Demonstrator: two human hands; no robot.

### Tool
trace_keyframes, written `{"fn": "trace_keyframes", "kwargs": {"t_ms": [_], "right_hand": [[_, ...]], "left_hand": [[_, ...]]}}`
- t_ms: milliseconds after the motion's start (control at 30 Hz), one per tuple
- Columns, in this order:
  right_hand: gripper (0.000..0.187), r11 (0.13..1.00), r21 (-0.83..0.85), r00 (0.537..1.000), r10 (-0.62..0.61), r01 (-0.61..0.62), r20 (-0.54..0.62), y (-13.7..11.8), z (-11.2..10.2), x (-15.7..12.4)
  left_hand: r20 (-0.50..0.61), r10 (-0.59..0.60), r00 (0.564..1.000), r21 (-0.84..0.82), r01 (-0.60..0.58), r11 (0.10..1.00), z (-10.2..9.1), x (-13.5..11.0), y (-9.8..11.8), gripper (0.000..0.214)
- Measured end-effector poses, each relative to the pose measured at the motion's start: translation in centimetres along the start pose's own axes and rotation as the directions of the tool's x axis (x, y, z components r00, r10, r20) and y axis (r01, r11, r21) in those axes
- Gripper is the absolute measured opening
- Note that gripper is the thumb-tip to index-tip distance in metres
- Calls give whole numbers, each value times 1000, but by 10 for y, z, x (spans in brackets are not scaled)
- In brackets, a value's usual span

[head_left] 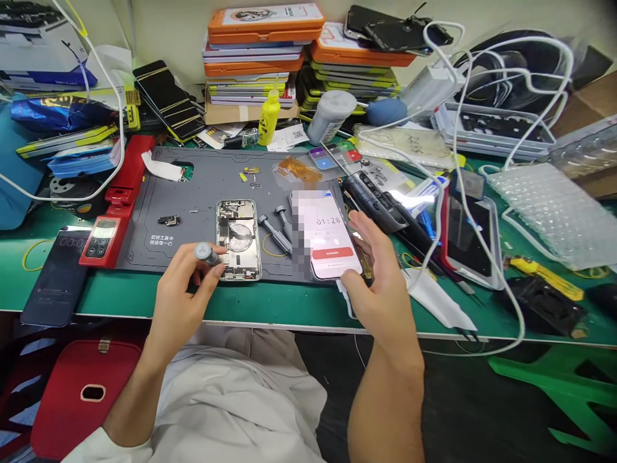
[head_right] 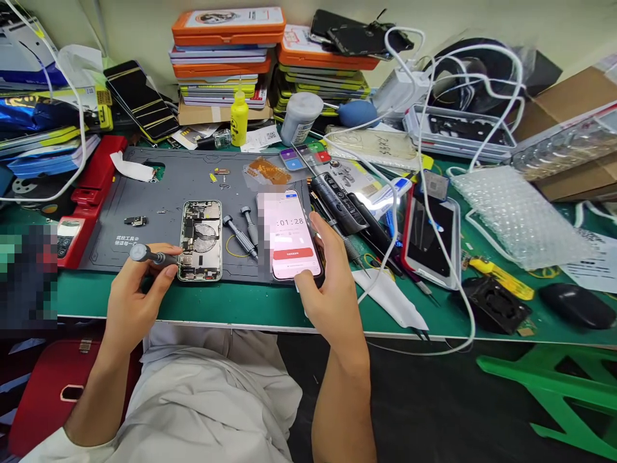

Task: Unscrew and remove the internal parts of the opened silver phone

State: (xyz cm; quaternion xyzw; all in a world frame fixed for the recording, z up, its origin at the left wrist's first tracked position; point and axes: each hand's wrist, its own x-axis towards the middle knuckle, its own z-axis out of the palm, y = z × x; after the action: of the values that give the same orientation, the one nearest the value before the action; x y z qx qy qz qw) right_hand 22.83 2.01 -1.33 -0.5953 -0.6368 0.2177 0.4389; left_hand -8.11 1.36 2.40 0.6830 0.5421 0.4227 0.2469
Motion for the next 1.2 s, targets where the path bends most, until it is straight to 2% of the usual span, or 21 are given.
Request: {"fn": "trace_keyframes", "kwargs": {"t_ms": [733, 1200], "right_hand": [[84, 1000, 1, 1000, 3, -3, 1, 3, 0, -1], [69, 997, 82, 999, 12, -9, -37, -6, 5, -1]], "left_hand": [[2, 9, 1000, -10, -9, 1000, 0, -1, -3, 17], [-4, 15, 1000, -3, -15, 1000, 0, 0, 0, 16]]}}
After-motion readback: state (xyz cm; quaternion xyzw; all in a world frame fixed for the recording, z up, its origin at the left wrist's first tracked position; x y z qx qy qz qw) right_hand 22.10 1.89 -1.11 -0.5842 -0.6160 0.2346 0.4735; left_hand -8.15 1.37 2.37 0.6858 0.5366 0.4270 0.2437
